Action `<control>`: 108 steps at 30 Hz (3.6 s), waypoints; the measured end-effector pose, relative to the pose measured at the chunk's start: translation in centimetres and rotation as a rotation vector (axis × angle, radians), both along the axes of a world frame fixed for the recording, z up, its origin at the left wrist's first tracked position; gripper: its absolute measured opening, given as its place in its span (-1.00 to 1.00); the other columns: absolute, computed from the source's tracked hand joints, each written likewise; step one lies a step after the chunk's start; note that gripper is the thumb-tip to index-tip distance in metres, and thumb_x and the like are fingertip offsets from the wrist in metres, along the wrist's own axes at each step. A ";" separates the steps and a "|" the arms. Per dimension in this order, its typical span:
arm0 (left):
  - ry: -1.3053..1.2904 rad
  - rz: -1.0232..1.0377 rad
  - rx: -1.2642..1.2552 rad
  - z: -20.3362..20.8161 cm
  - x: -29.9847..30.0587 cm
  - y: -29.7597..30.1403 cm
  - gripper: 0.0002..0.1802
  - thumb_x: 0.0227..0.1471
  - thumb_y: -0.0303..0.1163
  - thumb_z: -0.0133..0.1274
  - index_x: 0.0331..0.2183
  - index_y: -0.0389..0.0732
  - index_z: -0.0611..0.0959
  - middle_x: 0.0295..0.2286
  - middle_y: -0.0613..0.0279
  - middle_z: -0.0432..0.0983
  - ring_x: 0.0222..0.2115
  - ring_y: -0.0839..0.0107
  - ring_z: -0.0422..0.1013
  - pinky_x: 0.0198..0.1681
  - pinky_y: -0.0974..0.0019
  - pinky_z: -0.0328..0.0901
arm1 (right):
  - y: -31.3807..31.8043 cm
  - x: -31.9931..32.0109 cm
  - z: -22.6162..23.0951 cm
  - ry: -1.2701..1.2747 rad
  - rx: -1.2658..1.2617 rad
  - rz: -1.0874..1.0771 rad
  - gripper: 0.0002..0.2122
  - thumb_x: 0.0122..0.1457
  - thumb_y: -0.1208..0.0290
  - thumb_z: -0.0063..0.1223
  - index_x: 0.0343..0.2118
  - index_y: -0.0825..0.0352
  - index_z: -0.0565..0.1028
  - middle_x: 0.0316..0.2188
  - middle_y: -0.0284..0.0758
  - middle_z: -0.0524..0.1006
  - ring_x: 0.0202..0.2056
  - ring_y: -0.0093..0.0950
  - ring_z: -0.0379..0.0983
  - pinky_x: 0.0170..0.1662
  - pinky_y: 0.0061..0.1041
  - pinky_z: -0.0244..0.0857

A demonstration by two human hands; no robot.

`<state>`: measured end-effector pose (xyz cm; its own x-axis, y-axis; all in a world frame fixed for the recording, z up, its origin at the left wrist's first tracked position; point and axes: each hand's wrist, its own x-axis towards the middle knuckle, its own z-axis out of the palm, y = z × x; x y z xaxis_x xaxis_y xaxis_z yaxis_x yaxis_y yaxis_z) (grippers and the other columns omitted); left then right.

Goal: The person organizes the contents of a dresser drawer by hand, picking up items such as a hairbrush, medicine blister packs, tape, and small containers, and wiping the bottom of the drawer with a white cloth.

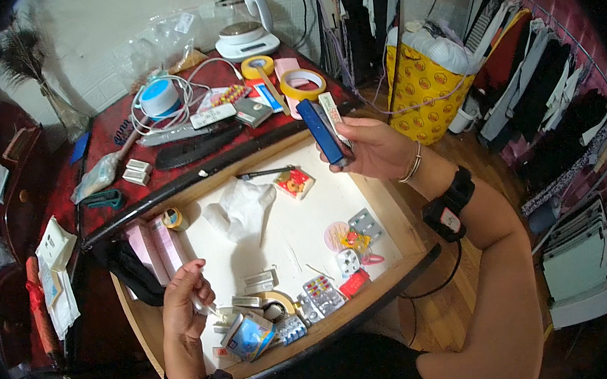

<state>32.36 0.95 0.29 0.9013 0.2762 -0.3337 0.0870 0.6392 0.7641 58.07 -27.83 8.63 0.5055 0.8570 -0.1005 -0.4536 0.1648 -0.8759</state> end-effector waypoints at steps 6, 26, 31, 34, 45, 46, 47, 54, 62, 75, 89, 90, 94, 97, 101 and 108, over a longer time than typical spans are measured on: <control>0.012 -0.022 -0.005 -0.1 0.3 0.1 -0.75 0.03 -0.34 0.03 -0.27 -0.29 0.50 -0.67 0.42 0.24 -0.69 0.59 0.17 -0.62 0.50 0.10 | 4.7 7.1 2.0 -0.443 -0.267 -0.295 -0.66 0.22 0.35 -0.17 0.02 0.36 0.21 -0.17 -0.35 0.40 -0.26 -0.63 0.38 -0.17 -0.56 0.31; -0.294 0.057 -0.546 1.2 0.0 1.0 -0.53 0.06 -0.14 -0.16 -0.08 -0.25 0.42 -0.37 0.17 0.42 -0.32 0.32 0.32 -0.19 0.21 0.20 | 16.6 14.7 1.0 -1.195 -0.693 -0.361 -0.56 0.16 0.23 -0.05 0.02 0.41 0.28 -0.10 -0.18 0.39 -0.11 -0.55 0.31 -0.07 -0.54 0.23; -0.379 0.100 -0.537 2.8 0.1 2.9 -0.55 -0.21 -0.70 -0.17 -0.15 -0.32 0.43 -0.29 0.02 0.40 -0.23 0.14 0.33 -0.16 0.06 0.25 | 11.3 7.7 3.3 -1.105 -0.369 -0.294 -0.55 0.16 0.24 -0.04 0.06 0.37 0.26 -0.19 -0.33 0.42 -0.21 -0.66 0.31 -0.17 -0.69 0.24; -0.228 0.114 -0.272 4.6 0.8 3.2 -0.66 -0.15 -0.73 -0.15 -0.21 -0.44 0.38 -0.32 0.00 0.40 -0.32 0.19 0.38 -0.25 0.20 0.37 | 7.4 6.1 2.5 -1.104 -0.385 -0.161 -0.59 0.16 0.32 -0.05 0.05 0.38 0.27 -0.23 -0.36 0.41 -0.26 -0.70 0.29 -0.17 -0.70 0.22; -0.059 0.222 -0.208 3.5 -2.5 5.9 -0.81 0.07 -0.56 -0.16 -0.24 -0.44 0.39 -0.34 0.04 0.43 -0.36 0.29 0.42 -0.25 0.33 0.39 | 8.3 -2.8 -5.2 -0.912 -0.298 0.421 -0.75 0.14 0.45 -0.06 -0.14 0.43 0.42 -0.24 -0.23 0.50 -0.21 -0.56 0.41 -0.13 -0.57 0.29; -0.035 0.240 -0.254 3.0 -3.3 5.9 -0.82 0.08 -0.56 -0.17 -0.24 -0.44 0.39 -0.35 0.05 0.43 -0.36 0.29 0.41 -0.25 0.33 0.39 | 10.4 -4.4 -6.2 -1.042 -0.300 0.500 -0.77 0.12 0.46 -0.06 -0.16 0.40 0.44 -0.26 -0.22 0.51 -0.22 -0.50 0.42 -0.13 -0.56 0.29; -0.027 0.247 -0.260 2.5 -3.9 5.6 -0.82 0.08 -0.56 -0.17 -0.24 -0.44 0.39 -0.35 0.05 0.43 -0.36 0.29 0.41 -0.25 0.33 0.39 | 12.4 -6.1 -7.5 -1.169 -0.303 0.575 -0.78 0.10 0.48 -0.05 -0.19 0.38 0.46 -0.29 -0.20 0.52 -0.24 -0.44 0.44 -0.13 -0.54 0.29; -0.107 0.423 -0.564 1.4 -9.4 2.4 -0.77 0.00 -0.53 -0.16 -0.23 -0.38 0.39 -0.41 0.10 0.41 -0.39 0.26 0.38 -0.31 0.28 0.39 | 20.8 -12.2 -15.7 -1.618 0.011 0.822 -0.77 -0.01 0.46 -0.04 -0.24 0.26 0.50 -0.31 -0.22 0.44 -0.22 -0.27 0.40 -0.15 -0.36 0.30; -0.464 0.460 -0.899 -0.9 -12.0 0.5 -0.72 -0.12 -0.51 -0.11 -0.26 -0.28 0.48 -0.40 0.11 0.48 -0.36 0.26 0.38 -0.24 0.27 0.30 | 22.0 -13.1 -17.7 -1.627 -0.106 0.965 -0.84 -0.06 0.39 0.04 -0.41 0.29 0.53 -0.41 -0.18 0.43 -0.32 -0.21 0.41 -0.24 -0.32 0.31; -0.490 0.515 -1.003 -2.0 -13.1 0.5 -0.73 -0.13 -0.54 -0.09 -0.27 -0.31 0.47 -0.40 0.08 0.42 -0.31 0.25 0.36 -0.17 0.19 0.31 | 23.7 -15.3 -16.9 -1.676 -0.340 0.925 -0.90 -0.17 0.58 0.03 -0.51 0.35 0.49 -0.42 -0.14 0.46 -0.30 -0.19 0.42 -0.26 -0.32 0.31; -0.222 0.598 -0.939 -2.1 -12.6 0.2 -0.75 -0.07 -0.47 -0.06 -0.27 -0.36 0.45 -0.41 0.05 0.41 -0.35 0.24 0.37 -0.26 0.21 0.36 | 23.4 -15.0 -17.7 -1.814 -0.377 0.696 -0.82 -0.14 0.65 -0.05 -0.39 0.46 0.35 -0.46 -0.06 0.45 -0.35 -0.09 0.42 -0.26 -0.26 0.34; -0.204 0.606 -0.922 -2.0 -12.4 0.1 -0.74 -0.06 -0.46 -0.04 -0.27 -0.37 0.43 -0.39 0.04 0.40 -0.34 0.25 0.37 -0.27 0.23 0.36 | 23.6 -14.5 -18.0 -1.803 -0.338 0.650 -0.80 -0.21 0.67 -0.04 -0.42 0.41 0.35 -0.48 -0.11 0.44 -0.37 -0.16 0.42 -0.33 -0.31 0.32; -0.096 0.604 -0.923 -1.9 -11.3 0.1 -0.67 -0.06 -0.45 -0.02 -0.22 -0.41 0.39 -0.34 -0.01 0.39 -0.29 0.22 0.35 -0.28 0.25 0.37 | 24.4 -13.7 -14.0 -1.502 -0.274 0.582 -0.86 -0.24 0.62 -0.02 -0.51 0.41 0.38 -0.55 -0.16 0.44 -0.49 -0.24 0.42 -0.41 -0.37 0.30; -0.026 0.651 -0.847 -1.3 -10.1 -0.5 -0.67 -0.03 -0.41 -0.03 -0.21 -0.40 0.38 -0.32 -0.03 0.39 -0.29 0.17 0.36 -0.28 0.25 0.37 | 24.8 -16.3 -10.0 -1.229 -0.086 0.537 -0.82 -0.22 0.56 0.10 -0.47 0.40 0.43 -0.55 -0.22 0.46 -0.49 -0.38 0.46 -0.41 -0.49 0.33; -0.241 0.435 -0.872 -4.5 -10.1 0.2 -0.68 0.05 -0.29 -0.03 -0.23 -0.35 0.45 -0.34 0.06 0.44 -0.36 0.26 0.40 -0.22 0.19 0.38 | 24.1 -19.8 -8.1 -1.358 0.205 0.674 -0.88 -0.08 0.51 0.12 -0.42 0.33 0.53 -0.48 -0.29 0.51 -0.41 -0.43 0.48 -0.34 -0.55 0.34; -0.247 0.719 -0.842 -3.0 -12.4 1.4 -0.72 0.04 -0.20 0.03 -0.49 -0.20 0.41 -0.68 0.37 0.17 -0.70 0.57 0.08 -0.67 0.53 0.03 | 24.5 -16.7 -15.4 -1.437 0.050 0.699 -0.83 -0.08 0.50 0.12 -0.35 0.31 0.53 -0.37 -0.27 0.45 -0.35 -0.34 0.43 -0.23 -0.44 0.32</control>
<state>19.96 2.35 -2.69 0.6915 0.5282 -0.4928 -0.6011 0.7991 0.0131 41.37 -3.34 -6.81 -0.3239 0.9378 0.1247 0.7104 0.3282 -0.6226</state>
